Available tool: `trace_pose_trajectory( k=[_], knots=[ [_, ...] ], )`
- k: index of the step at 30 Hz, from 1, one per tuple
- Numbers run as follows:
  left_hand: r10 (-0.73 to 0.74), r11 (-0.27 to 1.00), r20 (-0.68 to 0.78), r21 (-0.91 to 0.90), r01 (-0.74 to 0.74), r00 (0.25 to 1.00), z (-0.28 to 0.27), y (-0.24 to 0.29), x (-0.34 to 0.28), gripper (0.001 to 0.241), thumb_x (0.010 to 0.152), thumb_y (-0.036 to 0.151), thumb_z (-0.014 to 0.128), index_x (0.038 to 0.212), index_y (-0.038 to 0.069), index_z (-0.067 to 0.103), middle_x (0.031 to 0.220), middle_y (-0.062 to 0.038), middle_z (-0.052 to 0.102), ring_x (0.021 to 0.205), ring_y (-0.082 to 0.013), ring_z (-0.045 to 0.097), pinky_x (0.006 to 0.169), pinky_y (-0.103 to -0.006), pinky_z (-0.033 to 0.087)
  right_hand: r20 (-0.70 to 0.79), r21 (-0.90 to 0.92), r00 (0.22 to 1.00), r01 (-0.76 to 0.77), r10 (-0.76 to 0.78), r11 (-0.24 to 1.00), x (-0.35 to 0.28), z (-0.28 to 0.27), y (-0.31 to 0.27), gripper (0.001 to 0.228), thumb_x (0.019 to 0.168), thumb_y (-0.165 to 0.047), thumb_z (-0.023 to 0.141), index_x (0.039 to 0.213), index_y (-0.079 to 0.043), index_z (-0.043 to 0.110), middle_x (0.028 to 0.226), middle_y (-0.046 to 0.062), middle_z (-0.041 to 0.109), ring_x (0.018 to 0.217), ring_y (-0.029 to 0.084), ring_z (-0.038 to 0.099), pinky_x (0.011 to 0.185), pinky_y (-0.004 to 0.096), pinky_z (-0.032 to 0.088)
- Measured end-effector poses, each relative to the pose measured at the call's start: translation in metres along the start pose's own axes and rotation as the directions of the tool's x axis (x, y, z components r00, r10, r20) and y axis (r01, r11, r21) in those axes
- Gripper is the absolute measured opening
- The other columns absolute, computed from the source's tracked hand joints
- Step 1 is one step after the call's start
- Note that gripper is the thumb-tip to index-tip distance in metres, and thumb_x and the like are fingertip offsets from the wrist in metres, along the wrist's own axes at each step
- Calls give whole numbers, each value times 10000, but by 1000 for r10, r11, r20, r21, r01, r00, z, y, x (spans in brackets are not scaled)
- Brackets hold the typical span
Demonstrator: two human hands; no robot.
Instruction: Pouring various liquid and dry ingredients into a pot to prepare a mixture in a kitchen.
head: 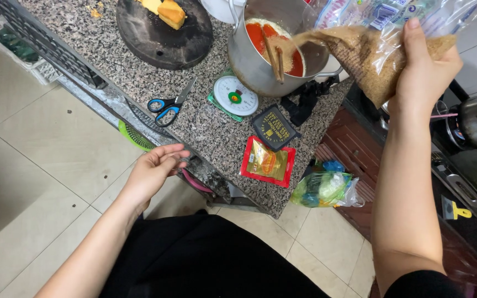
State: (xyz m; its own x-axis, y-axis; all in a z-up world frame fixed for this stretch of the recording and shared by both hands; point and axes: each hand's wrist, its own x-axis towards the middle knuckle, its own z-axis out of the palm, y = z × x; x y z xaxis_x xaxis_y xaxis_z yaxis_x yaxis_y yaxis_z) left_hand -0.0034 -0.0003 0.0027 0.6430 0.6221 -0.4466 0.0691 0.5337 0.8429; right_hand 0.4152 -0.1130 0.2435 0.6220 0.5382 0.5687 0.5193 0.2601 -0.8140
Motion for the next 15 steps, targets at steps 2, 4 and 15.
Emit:
trace_pose_trajectory(
  k=[2,4,15],
  knots=[
    [-2,1000,-1,4,2,1000,0,-1,0,354,990,69,531,1327,12,623,1198,-73,759,934,-99,687,824,-240,531,-23,-16,1000,-12,11,1000,0,1,-1,127,1035,-119,756,1083,-11,709,1032,64,761,919,131,719,881,296,596],
    [3,1000,1,7,-3,1000,-1,-2,1,353,989,69,533,1325,11,626,1196,-72,760,925,-98,686,818,-241,531,-10,-2,1000,-4,4,1000,2,-6,6,134,1083,-108,780,1107,9,719,1055,87,767,935,152,721,890,313,598],
    [-25,1000,13,11,25,1000,-1,-5,3,349,996,97,540,1326,21,625,1195,-60,761,923,-90,686,822,-238,532,-24,-65,1000,4,-5,998,1,-7,4,125,1064,-133,769,1086,-24,713,1027,59,755,922,125,709,878,291,583]
  ],
)
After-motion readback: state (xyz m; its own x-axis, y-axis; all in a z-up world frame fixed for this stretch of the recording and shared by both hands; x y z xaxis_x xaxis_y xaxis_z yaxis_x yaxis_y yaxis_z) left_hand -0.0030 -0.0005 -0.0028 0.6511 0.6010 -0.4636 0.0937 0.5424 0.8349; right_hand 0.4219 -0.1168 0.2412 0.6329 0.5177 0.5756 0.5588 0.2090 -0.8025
